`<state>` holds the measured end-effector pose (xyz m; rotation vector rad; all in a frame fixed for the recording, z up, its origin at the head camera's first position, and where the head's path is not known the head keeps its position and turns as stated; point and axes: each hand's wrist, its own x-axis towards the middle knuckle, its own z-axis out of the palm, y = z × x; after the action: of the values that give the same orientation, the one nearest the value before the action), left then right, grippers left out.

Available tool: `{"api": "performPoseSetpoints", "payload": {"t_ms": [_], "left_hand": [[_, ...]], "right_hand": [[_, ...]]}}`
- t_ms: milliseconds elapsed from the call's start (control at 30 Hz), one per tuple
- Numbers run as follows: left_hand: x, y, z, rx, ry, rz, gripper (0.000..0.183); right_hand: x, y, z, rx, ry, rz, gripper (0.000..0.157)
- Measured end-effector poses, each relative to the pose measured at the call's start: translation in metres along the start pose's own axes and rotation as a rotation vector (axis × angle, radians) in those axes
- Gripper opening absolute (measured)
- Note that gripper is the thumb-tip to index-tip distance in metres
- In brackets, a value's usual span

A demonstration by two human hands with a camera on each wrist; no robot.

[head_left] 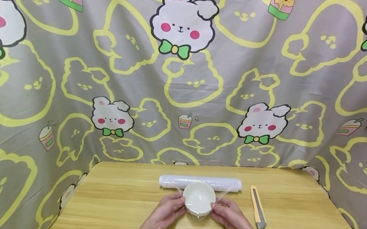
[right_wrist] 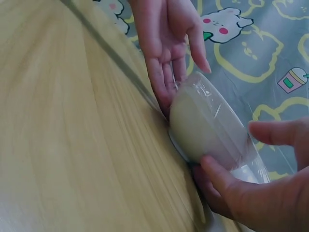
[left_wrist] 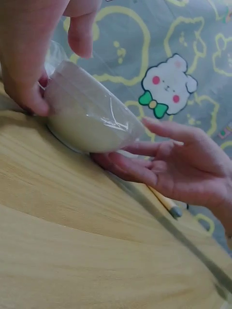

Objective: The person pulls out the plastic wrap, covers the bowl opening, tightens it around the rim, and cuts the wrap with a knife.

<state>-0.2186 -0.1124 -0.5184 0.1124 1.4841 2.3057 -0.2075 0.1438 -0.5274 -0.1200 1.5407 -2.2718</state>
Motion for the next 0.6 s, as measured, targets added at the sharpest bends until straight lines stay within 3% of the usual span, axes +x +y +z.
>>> {"api": "performPoseSetpoints", "payload": {"t_ms": [200, 433, 600], "left_hand": [[-0.003, -0.002, 0.012, 0.002, 0.036, 0.030, 0.064], [-0.006, -0.009, 0.027, 0.068, 0.051, 0.090, 0.080], [-0.004, -0.014, 0.031, 0.085, 0.100, 0.111, 0.079]], "right_hand": [[-0.001, 0.004, 0.003, -0.011, 0.027, -0.029, 0.059], [-0.006, 0.007, 0.009, -0.026, 0.070, -0.052, 0.069], [-0.008, 0.010, 0.016, -0.005, 0.173, -0.048, 0.077]]}}
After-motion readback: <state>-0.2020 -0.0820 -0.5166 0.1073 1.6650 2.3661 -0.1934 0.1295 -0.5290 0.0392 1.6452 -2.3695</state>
